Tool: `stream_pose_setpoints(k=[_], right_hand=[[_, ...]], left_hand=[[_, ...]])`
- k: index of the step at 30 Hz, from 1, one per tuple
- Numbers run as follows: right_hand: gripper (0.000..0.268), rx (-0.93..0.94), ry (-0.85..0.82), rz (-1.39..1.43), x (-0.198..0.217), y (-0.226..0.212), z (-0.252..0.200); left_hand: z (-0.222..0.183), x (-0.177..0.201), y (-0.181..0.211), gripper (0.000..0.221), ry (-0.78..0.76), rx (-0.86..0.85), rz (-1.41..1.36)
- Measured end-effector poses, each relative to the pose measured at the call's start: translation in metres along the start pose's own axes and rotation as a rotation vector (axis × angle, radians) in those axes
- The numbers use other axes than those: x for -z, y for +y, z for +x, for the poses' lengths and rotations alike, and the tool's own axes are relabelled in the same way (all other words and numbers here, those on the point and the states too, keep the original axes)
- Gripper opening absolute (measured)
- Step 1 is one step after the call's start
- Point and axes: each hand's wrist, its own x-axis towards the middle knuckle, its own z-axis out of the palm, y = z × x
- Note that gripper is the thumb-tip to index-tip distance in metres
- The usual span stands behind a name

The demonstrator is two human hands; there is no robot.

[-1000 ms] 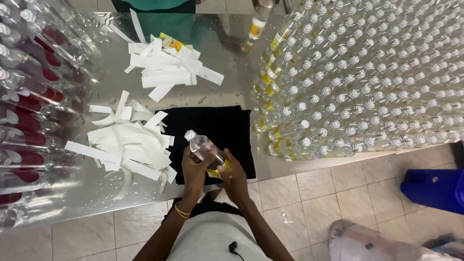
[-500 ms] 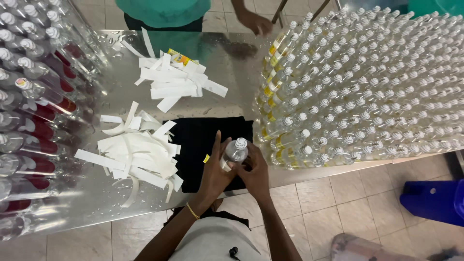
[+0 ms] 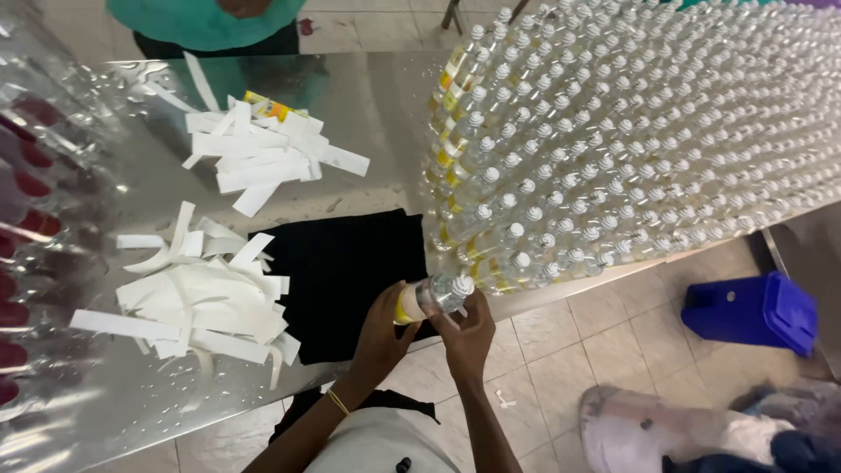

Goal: The person picks up clear plastic bottles and wraps yellow labels around them by hand. They smooth the labels onto the bottles and place the finished items onto a table alongside many other labeled bottles.

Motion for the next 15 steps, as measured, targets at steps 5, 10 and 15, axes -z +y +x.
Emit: stream_pose_setpoints(k=[5, 10, 15], right_hand=[[0.088, 0.026, -0.056, -0.047, 0.026, 0.046, 0.018], [0.09, -0.072, 0.035, -0.151, 0.032, 0.072, 0.039], [0.063, 0.143, 0.098, -0.162, 0.051, 0.088, 0.017]], left_hand=[[0.039, -0.042, -0.046, 0.067, -0.203, 0.004, -0.153], [0.088, -0.093, -0.087, 0.055, -0.359, 0.01, -0.249], [0.121, -0.144, -0.137, 0.073, -0.134, -0.145, -0.089]])
